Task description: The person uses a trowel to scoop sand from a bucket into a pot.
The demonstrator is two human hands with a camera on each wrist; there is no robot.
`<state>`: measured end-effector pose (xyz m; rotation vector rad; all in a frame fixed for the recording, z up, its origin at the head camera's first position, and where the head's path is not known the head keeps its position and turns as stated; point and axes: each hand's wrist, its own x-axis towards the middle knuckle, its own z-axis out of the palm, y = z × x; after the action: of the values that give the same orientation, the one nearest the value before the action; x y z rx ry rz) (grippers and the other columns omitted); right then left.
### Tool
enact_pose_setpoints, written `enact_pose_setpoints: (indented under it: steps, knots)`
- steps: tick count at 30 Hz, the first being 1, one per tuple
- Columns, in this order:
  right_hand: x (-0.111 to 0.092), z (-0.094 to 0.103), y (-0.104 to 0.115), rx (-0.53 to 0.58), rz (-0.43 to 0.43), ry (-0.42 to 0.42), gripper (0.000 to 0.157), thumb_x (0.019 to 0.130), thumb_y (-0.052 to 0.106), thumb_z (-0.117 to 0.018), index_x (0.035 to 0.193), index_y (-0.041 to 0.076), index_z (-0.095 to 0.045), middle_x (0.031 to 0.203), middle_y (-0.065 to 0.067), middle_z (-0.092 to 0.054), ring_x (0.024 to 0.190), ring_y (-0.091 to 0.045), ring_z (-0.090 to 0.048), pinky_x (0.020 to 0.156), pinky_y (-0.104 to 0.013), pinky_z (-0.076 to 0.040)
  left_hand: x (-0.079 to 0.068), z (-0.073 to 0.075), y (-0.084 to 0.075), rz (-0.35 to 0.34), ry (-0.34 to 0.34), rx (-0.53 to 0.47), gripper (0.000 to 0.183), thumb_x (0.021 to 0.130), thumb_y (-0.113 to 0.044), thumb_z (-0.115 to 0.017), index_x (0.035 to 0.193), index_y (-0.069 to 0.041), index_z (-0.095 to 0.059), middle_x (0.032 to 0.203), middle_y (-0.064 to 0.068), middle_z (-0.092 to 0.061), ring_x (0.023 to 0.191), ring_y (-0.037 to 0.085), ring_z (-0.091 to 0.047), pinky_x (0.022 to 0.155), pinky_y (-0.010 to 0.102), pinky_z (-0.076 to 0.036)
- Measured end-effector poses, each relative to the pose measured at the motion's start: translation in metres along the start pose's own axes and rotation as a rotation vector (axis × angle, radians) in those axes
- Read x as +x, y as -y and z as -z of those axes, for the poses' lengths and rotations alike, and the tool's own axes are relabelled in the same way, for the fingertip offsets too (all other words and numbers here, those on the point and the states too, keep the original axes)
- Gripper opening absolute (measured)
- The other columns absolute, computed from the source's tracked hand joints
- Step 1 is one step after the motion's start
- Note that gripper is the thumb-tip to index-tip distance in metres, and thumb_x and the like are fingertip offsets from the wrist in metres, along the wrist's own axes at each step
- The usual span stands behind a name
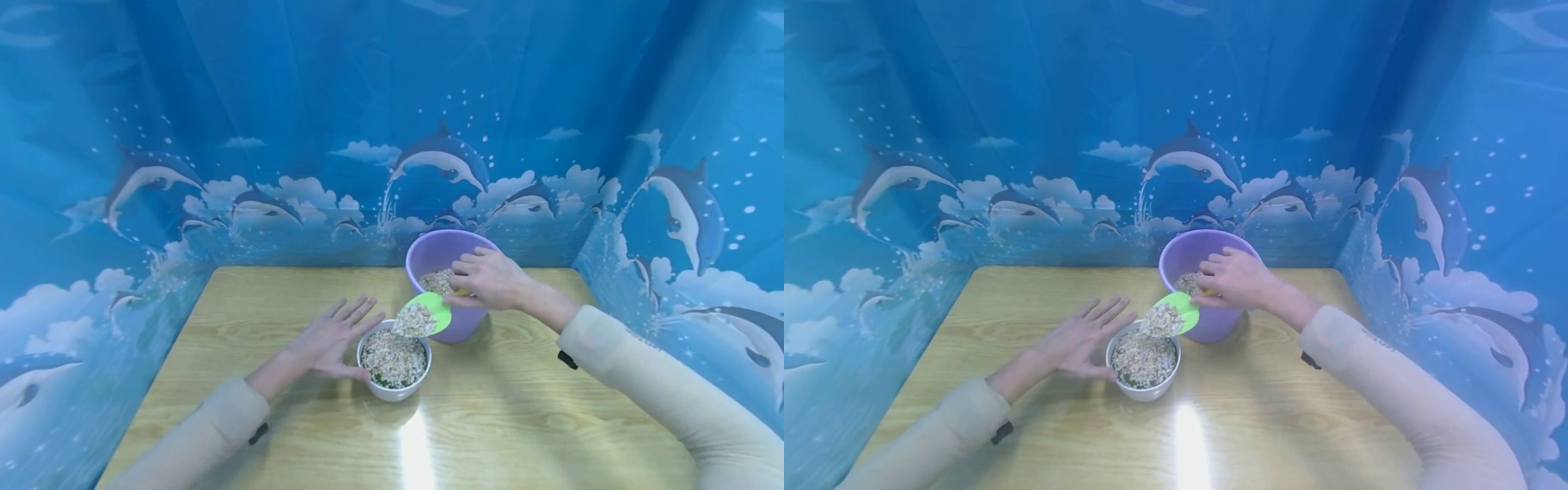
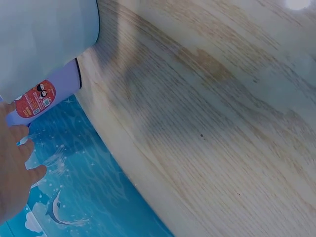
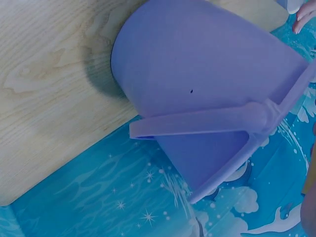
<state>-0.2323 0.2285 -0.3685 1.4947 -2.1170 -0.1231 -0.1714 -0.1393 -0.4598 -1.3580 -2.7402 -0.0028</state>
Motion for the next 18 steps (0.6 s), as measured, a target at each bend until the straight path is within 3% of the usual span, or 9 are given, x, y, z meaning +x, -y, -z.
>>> enact_pose_setpoints:
  steps: [5,7,9,14,18]
  knots:
    - [0.002,-0.002,0.007,0.003,0.016,0.018,0.036,0.092,0.056,-0.072,0.080,0.023,-0.069,0.078,0.008,-0.064,0.069,-0.011,-0.050,0.063,-0.026,-0.037,-0.001,-0.001,0.000,-0.007,-0.025,-0.012,0.117,0.087,-0.097,-0.021,0.168,-0.013,-0.027,0.175,0.020,-0.020,0.162,0.042,-0.026,0.131,0.064,-0.025]
    - [0.004,-0.003,0.009,-0.001,0.029,0.024,0.036,0.091,0.057,-0.073,0.081,0.023,-0.069,0.080,0.008,-0.067,0.070,-0.011,-0.053,0.063,-0.026,-0.038,-0.001,-0.002,0.000,-0.005,-0.022,-0.015,0.117,0.087,-0.098,-0.017,0.168,-0.013,-0.026,0.176,0.020,-0.019,0.163,0.041,-0.026,0.131,0.064,-0.025]
    - [0.005,-0.004,0.011,-0.011,0.039,0.034,0.037,0.091,0.058,-0.073,0.082,0.023,-0.069,0.082,0.007,-0.068,0.071,-0.012,-0.055,0.063,-0.026,-0.039,-0.002,-0.002,0.000,0.000,-0.012,-0.007,0.116,0.088,-0.097,-0.021,0.169,-0.014,-0.025,0.176,0.020,-0.017,0.163,0.041,-0.025,0.131,0.063,-0.024]
    - [0.009,-0.006,0.017,-0.019,0.049,0.053,0.038,0.090,0.060,-0.074,0.085,0.023,-0.072,0.084,0.006,-0.071,0.074,-0.012,-0.059,0.065,-0.026,-0.042,-0.003,-0.002,-0.001,0.011,-0.002,-0.005,0.110,0.090,-0.088,-0.047,0.169,-0.015,-0.023,0.176,0.018,-0.015,0.164,0.040,-0.022,0.131,0.063,-0.023]
    - [0.012,-0.007,0.020,-0.027,0.056,0.052,0.037,0.090,0.060,-0.074,0.087,0.023,-0.073,0.085,0.006,-0.072,0.076,-0.013,-0.061,0.065,-0.027,-0.043,-0.002,-0.003,0.000,0.010,-0.007,0.005,0.111,0.090,-0.090,-0.044,0.169,-0.016,-0.023,0.176,0.019,-0.017,0.163,0.040,-0.023,0.131,0.063,-0.023]
